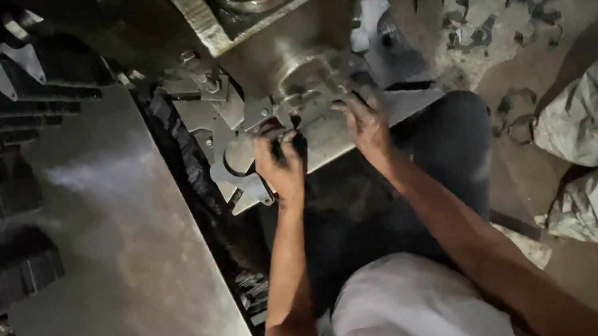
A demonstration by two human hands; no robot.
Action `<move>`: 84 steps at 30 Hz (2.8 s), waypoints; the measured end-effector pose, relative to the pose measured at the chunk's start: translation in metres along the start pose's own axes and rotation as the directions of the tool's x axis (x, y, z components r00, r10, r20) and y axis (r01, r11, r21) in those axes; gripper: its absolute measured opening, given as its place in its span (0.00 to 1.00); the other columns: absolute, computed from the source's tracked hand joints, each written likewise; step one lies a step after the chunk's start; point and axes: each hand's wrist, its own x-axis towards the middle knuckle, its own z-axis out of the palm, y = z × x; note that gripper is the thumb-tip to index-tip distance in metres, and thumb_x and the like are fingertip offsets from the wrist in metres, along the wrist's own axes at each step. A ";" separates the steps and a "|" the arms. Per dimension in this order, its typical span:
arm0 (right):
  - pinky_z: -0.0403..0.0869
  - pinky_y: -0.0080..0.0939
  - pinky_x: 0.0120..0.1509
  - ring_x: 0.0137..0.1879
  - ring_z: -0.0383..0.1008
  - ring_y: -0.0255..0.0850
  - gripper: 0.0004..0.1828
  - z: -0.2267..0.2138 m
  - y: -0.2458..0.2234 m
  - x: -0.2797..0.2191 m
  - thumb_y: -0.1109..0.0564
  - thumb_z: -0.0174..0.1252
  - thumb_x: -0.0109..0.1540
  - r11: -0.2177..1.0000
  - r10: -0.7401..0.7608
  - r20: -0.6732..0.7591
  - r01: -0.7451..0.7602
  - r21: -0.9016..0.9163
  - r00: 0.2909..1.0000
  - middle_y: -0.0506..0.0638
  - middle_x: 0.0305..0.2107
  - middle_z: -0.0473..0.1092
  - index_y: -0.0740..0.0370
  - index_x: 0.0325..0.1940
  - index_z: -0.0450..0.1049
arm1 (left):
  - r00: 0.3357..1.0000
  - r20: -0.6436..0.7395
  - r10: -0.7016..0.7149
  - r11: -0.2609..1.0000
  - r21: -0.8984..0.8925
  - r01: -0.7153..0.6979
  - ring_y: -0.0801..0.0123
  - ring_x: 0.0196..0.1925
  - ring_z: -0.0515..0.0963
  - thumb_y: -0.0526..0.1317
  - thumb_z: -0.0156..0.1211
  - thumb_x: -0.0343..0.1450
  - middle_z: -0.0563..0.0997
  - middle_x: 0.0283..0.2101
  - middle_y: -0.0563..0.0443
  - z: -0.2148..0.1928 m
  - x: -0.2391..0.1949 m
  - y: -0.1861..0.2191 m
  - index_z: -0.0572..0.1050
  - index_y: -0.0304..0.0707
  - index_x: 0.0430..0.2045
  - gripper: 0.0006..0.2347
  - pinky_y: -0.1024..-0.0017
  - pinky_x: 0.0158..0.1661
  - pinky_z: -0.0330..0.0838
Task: Operator uses a mechanical press or stamping machine to shape metal parts.
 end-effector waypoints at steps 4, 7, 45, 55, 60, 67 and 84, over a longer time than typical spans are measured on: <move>0.80 0.48 0.47 0.48 0.80 0.54 0.14 0.004 -0.001 0.008 0.66 0.52 0.70 0.992 -0.088 -0.092 0.079 -0.100 0.992 0.65 0.51 0.69 0.70 0.60 0.74 | 0.995 -0.002 0.104 0.994 0.026 -0.104 0.46 0.42 0.78 0.27 0.63 0.68 0.77 0.38 0.39 0.000 0.012 0.010 0.75 0.31 0.34 0.06 0.62 0.45 0.73; 0.79 0.49 0.47 0.47 0.78 0.55 0.12 0.008 0.010 0.003 0.65 0.54 0.69 0.985 -0.094 -0.106 0.077 -0.152 0.990 0.64 0.50 0.69 0.70 0.56 0.75 | 0.994 -0.006 0.110 0.994 0.022 -0.110 0.46 0.42 0.78 0.28 0.63 0.68 0.78 0.39 0.39 -0.002 0.012 0.007 0.75 0.32 0.34 0.05 0.62 0.45 0.73; 0.76 0.53 0.47 0.47 0.77 0.52 0.20 -0.184 0.022 0.041 0.41 0.56 0.66 0.543 0.602 -0.375 -0.706 -0.456 0.705 0.61 0.44 0.77 0.55 0.54 0.77 | 0.998 -0.043 0.035 0.997 -0.066 -0.038 0.60 0.43 0.73 0.38 0.57 0.82 0.75 0.40 0.45 -0.006 -0.023 -0.024 0.72 0.25 0.39 0.09 0.64 0.51 0.70; 0.75 0.43 0.41 0.36 0.76 0.42 0.20 -0.227 0.051 -0.084 0.49 0.57 0.74 0.826 0.473 -0.505 -0.563 -0.033 0.722 0.59 0.33 0.77 0.72 0.47 0.79 | 0.907 0.138 0.399 0.889 0.185 -0.419 0.46 0.34 0.79 0.38 0.63 0.77 0.79 0.34 0.39 0.003 -0.014 -0.013 0.76 0.30 0.32 0.08 0.59 0.37 0.72; 0.75 0.53 0.46 0.45 0.78 0.54 0.14 -0.252 0.095 -0.270 0.58 0.58 0.72 0.745 0.322 -0.380 -0.480 -0.464 0.867 0.65 0.42 0.77 0.76 0.50 0.77 | 0.743 0.222 0.631 0.649 0.373 -0.663 0.41 0.37 0.80 0.44 0.69 0.74 0.80 0.37 0.33 0.000 -0.023 -0.055 0.76 0.26 0.35 0.15 0.56 0.39 0.75; 0.75 0.52 0.40 0.34 0.76 0.54 0.13 -0.219 -0.021 -0.347 0.53 0.55 0.70 0.300 0.867 -0.406 -0.953 -0.037 0.289 0.62 0.35 0.76 0.64 0.53 0.75 | 0.722 0.537 0.436 0.703 0.298 -0.646 0.42 0.36 0.81 0.42 0.67 0.81 0.81 0.37 0.35 0.003 -0.015 -0.046 0.79 0.26 0.35 0.13 0.54 0.38 0.75; 0.75 0.56 0.52 0.49 0.75 0.63 0.15 -0.199 0.011 -0.394 0.60 0.60 0.65 0.580 0.638 -0.430 -0.766 -0.277 0.639 0.63 0.47 0.72 0.60 0.55 0.72 | 0.749 0.537 0.388 0.578 0.491 -0.652 0.58 0.27 0.81 0.48 0.57 0.84 0.81 0.29 0.42 0.007 -0.012 -0.053 0.79 0.27 0.28 0.20 0.61 0.29 0.71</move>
